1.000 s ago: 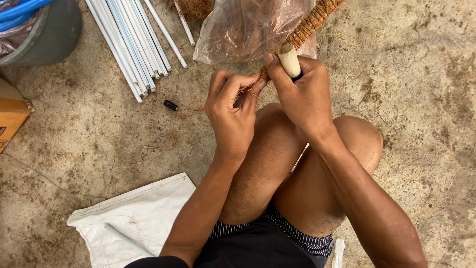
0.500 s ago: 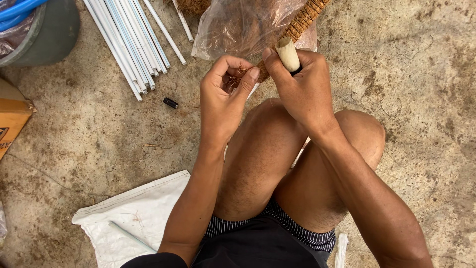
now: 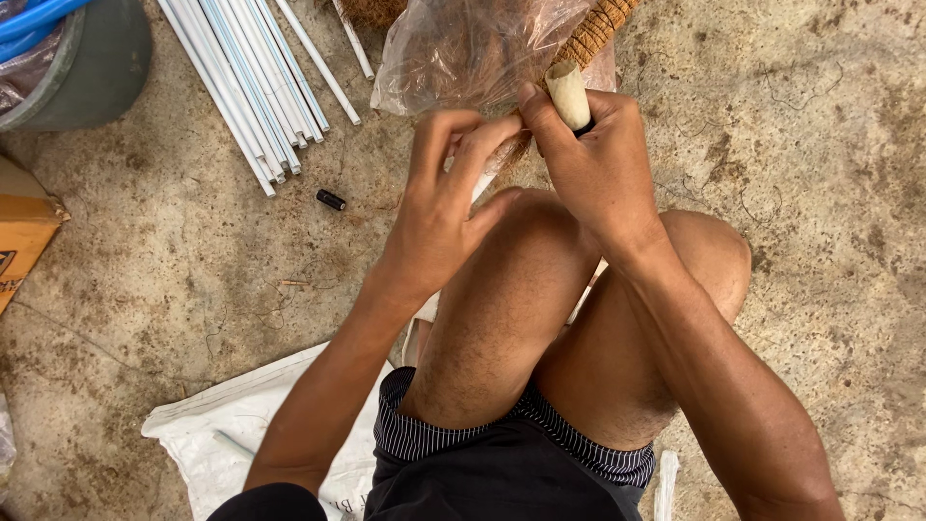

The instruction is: The person sits on the floor and wraps a brown fibrous rope around a white PVC pipe using a small cylindrical tool to tighten the coils. They repeatedly pull the rope, adjust the tool, and secure the wrapping along the pipe's length.

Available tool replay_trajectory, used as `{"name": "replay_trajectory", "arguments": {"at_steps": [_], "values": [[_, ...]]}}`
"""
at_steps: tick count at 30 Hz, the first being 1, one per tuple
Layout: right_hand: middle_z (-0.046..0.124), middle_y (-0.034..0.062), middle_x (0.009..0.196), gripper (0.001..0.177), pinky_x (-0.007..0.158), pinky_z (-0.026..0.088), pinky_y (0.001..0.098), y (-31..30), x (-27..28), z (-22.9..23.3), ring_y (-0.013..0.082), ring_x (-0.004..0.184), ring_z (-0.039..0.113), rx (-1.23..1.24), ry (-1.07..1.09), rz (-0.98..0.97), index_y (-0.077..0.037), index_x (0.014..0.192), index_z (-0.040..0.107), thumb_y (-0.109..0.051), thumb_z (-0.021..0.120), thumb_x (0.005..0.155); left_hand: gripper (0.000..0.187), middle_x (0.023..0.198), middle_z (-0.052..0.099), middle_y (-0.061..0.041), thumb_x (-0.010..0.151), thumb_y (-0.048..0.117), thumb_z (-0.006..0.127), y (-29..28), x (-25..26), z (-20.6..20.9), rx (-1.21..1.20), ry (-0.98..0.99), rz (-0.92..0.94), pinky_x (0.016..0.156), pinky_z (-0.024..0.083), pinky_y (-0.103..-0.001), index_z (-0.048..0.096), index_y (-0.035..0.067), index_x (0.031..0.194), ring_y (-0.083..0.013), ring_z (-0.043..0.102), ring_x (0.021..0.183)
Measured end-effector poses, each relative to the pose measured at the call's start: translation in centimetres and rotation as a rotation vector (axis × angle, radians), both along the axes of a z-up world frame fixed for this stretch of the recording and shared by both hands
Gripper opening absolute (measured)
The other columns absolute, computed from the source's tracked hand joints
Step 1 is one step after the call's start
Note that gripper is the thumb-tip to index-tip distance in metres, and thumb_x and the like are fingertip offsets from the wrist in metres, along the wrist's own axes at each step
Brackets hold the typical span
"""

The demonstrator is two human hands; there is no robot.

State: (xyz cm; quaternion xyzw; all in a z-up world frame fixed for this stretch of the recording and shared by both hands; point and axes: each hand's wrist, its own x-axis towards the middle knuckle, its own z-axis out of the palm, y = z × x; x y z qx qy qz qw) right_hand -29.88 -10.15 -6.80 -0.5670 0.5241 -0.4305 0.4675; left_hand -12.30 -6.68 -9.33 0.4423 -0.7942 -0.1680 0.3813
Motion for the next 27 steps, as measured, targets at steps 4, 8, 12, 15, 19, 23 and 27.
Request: {"name": "replay_trajectory", "arguments": {"at_steps": [4,8,12,15,19,23,27], "values": [[0.055,-0.0048,0.056,0.034,0.042,0.031,0.0227,-0.1,0.3,0.2,0.0021,0.047,0.044,-0.001,0.004,-0.014,-0.006,0.08,0.072,-0.024,0.064,0.108,0.064,0.131,0.045,-0.011,0.083,-0.001,0.085,0.1,0.5,0.0,-0.024,-0.118,0.0,0.109,0.056,-0.037,0.056,0.011,0.138,-0.0282,0.055,0.126],[0.052,-0.004,0.054,0.037,0.042,0.028,0.0232,0.1,0.2,0.1,0.0029,0.046,0.041,0.011,0.027,-0.011,-0.007,0.076,0.069,-0.025,0.064,0.107,0.056,0.125,0.052,-0.008,0.084,-0.007,0.083,0.5,0.4,0.7,-0.073,-0.115,0.051,0.108,0.061,-0.036,0.059,0.008,0.132,-0.0248,0.058,0.122],[0.049,-0.0045,0.054,0.041,0.042,0.026,0.0243,-0.1,0.8,0.2,0.0025,0.047,0.038,0.054,-0.007,-0.033,-0.006,0.07,0.064,-0.025,0.065,0.107,0.035,0.104,0.054,-0.005,0.083,-0.003,0.086,-0.1,-0.3,1.4,-0.134,-0.128,0.165,0.084,0.06,-0.034,0.064,0.005,0.109,-0.0208,0.06,0.102],[0.048,-0.0053,0.054,0.042,0.042,0.026,0.0245,0.0,0.8,0.2,0.0022,0.047,0.037,0.076,-0.062,-0.046,-0.006,0.07,0.063,-0.024,0.065,0.107,0.028,0.099,0.052,-0.006,0.082,-0.002,0.085,-0.3,-1.1,1.7,-0.153,-0.087,0.192,0.078,0.057,-0.035,0.064,0.003,0.1,-0.0208,0.058,0.097],[0.05,-0.006,0.054,0.036,0.042,0.026,0.0235,-0.1,0.7,0.0,0.0014,0.047,0.038,0.052,-0.063,-0.044,-0.007,0.075,0.068,-0.023,0.065,0.107,0.021,0.094,0.052,-0.003,0.088,0.002,0.085,-0.8,-1.8,1.4,-0.172,0.0,0.198,0.072,0.054,-0.034,0.065,0.004,0.095,-0.0181,0.056,0.091],[0.05,-0.0053,0.055,0.035,0.042,0.027,0.0234,-0.2,0.7,0.0,0.0019,0.047,0.038,0.063,-0.08,-0.048,-0.006,0.076,0.069,-0.022,0.065,0.107,0.018,0.09,0.054,-0.003,0.09,0.005,0.084,-1.2,-2.1,0.9,-0.146,0.081,0.229,0.07,0.056,-0.031,0.065,0.004,0.091,-0.0164,0.058,0.087],[0.052,-0.0048,0.055,0.033,0.042,0.027,0.0229,-0.3,0.8,-0.2,0.0021,0.046,0.04,0.042,-0.096,-0.043,-0.006,0.078,0.07,-0.021,0.064,0.107,0.018,0.102,0.064,-0.003,0.095,0.002,0.081,-1.7,-2.2,0.5,-0.008,0.269,0.227,0.08,0.063,-0.026,0.065,0.008,0.101,-0.0131,0.07,0.093]]}}
